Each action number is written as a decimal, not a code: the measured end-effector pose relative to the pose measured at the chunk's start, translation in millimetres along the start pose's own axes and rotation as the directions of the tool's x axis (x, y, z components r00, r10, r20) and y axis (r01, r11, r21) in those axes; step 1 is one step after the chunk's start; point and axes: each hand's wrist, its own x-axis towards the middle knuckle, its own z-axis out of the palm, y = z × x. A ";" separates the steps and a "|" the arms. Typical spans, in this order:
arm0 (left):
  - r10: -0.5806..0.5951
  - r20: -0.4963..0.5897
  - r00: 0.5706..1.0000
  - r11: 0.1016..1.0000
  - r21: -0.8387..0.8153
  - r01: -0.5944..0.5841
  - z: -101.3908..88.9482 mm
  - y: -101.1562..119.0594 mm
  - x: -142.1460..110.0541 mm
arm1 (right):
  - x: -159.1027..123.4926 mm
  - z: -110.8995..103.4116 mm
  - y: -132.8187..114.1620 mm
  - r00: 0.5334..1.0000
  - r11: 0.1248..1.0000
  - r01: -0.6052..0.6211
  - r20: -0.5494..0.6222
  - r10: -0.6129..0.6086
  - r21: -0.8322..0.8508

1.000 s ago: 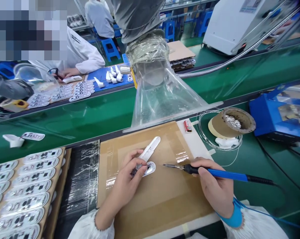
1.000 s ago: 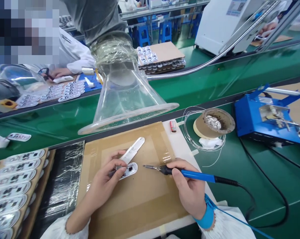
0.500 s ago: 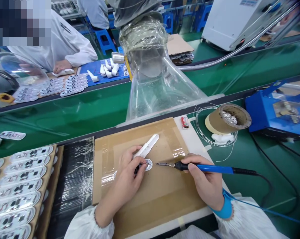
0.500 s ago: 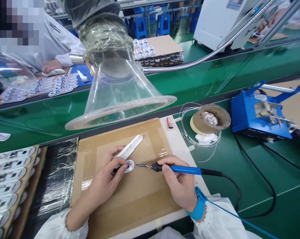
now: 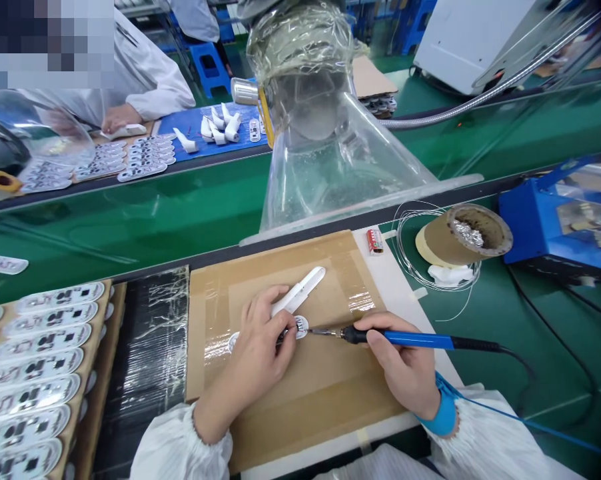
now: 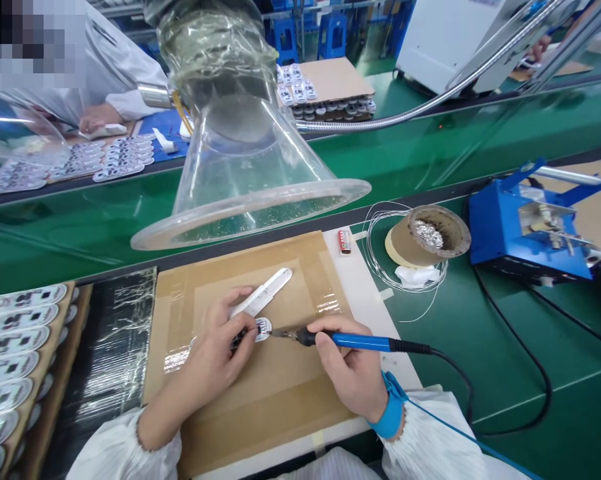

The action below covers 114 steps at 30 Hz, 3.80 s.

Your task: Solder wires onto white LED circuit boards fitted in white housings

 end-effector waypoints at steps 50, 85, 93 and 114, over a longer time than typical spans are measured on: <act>0.014 -0.015 1.000 0.999 -0.033 -0.015 4.9 -3.8 -2.5 | 2.7 4.1 0.7 1.000 1.000 0.009 0.021 -0.009 0.003; 0.013 0.009 1.000 0.998 -0.067 -0.013 0.5 -1.8 -1.8 | 2.7 -0.1 0.3 1.000 1.000 0.012 0.011 -0.012 0.006; 0.018 0.002 1.000 0.999 -0.044 -0.018 2.4 -2.2 -2.3 | 4.3 1.7 -2.9 0.999 0.999 0.035 0.028 -0.035 -0.005; 0.025 0.009 1.000 1.000 -0.014 -0.025 3.0 -2.5 -2.6 | -1.7 -2.2 11.6 0.999 0.999 0.011 -0.040 -0.009 0.039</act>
